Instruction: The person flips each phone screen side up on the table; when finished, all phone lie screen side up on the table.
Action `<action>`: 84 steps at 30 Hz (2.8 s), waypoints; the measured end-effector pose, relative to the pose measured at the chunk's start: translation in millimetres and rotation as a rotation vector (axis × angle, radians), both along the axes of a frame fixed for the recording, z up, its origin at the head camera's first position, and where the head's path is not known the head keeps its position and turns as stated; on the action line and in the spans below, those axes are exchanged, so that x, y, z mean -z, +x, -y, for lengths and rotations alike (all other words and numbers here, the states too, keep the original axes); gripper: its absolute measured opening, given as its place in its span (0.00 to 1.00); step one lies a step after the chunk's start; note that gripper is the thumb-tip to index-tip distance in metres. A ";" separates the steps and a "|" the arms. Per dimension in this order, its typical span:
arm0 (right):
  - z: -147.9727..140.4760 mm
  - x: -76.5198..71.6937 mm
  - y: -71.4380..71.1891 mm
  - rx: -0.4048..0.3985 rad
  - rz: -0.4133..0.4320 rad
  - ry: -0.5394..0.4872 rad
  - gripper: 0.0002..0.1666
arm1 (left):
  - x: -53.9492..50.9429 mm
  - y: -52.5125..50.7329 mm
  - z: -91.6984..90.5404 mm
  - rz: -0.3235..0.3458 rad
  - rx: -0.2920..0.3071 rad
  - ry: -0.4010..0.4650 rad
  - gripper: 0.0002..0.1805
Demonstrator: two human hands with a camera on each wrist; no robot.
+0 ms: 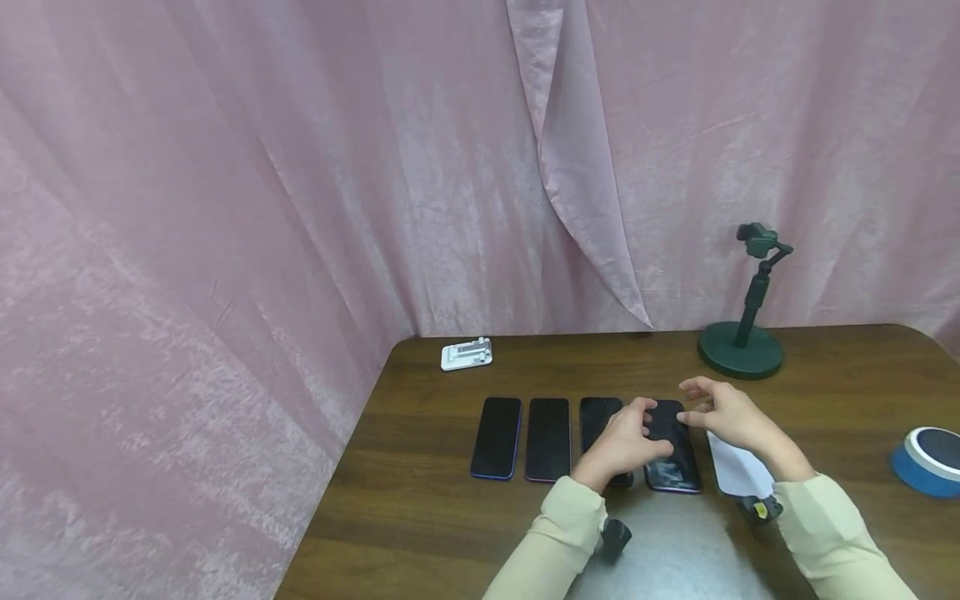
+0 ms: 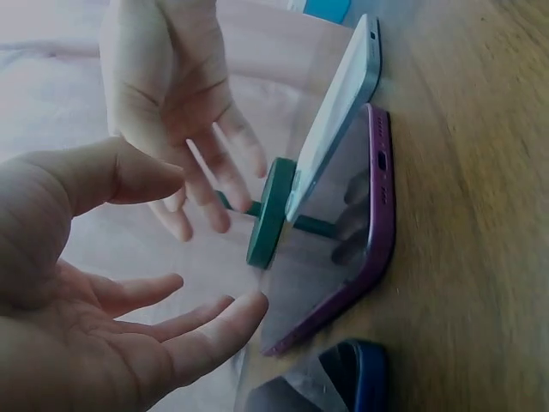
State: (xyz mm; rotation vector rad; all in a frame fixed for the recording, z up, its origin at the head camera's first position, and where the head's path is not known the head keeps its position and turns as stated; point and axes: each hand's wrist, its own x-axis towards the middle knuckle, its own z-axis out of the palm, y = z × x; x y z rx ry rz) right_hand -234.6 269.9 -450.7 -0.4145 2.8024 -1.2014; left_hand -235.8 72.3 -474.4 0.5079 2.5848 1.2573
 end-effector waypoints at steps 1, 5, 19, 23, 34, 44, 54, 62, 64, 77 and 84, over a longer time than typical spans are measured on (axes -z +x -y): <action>-2.8 -1.5 -0.3 0.007 -0.013 -0.003 0.30 | -0.6 -0.5 -2.1 0.001 0.002 0.006 0.33; -13.7 -6.9 -0.6 0.029 -0.033 -0.018 0.30 | -2.6 -1.3 -10.6 0.013 0.003 0.023 0.32; -53.5 -8.1 1.9 0.084 0.021 -0.024 0.34 | -1.4 11.1 -46.8 0.005 0.063 -0.023 0.35; -65.3 -6.5 1.6 0.093 0.034 -0.045 0.34 | -1.4 12.4 -54.8 -0.031 0.102 -0.049 0.39; -79.0 9.4 -0.4 0.088 0.065 -0.076 0.34 | 1.8 15.5 -65.6 -0.094 0.129 -0.124 0.40; -80.8 20.2 -2.9 0.051 0.063 -0.021 0.34 | 11.2 22.6 -78.1 -0.105 0.128 -0.210 0.40; -82.3 28.7 -3.6 0.010 0.083 0.015 0.33 | 15.0 29.3 -87.9 -0.148 0.189 -0.297 0.38; -76.8 26.9 -8.9 -0.024 0.078 0.039 0.31 | 15.6 27.9 -91.0 -0.134 0.162 -0.346 0.37; -76.1 26.4 -8.9 -0.026 0.078 0.040 0.30 | 15.9 27.6 -91.0 -0.139 0.167 -0.355 0.37; -75.9 27.8 -11.3 -0.027 0.065 0.053 0.26 | 16.4 27.3 -91.5 -0.173 0.163 -0.377 0.40; -72.4 29.5 -12.5 -0.014 0.057 0.072 0.23 | 21.5 28.2 -91.8 -0.186 0.167 -0.383 0.41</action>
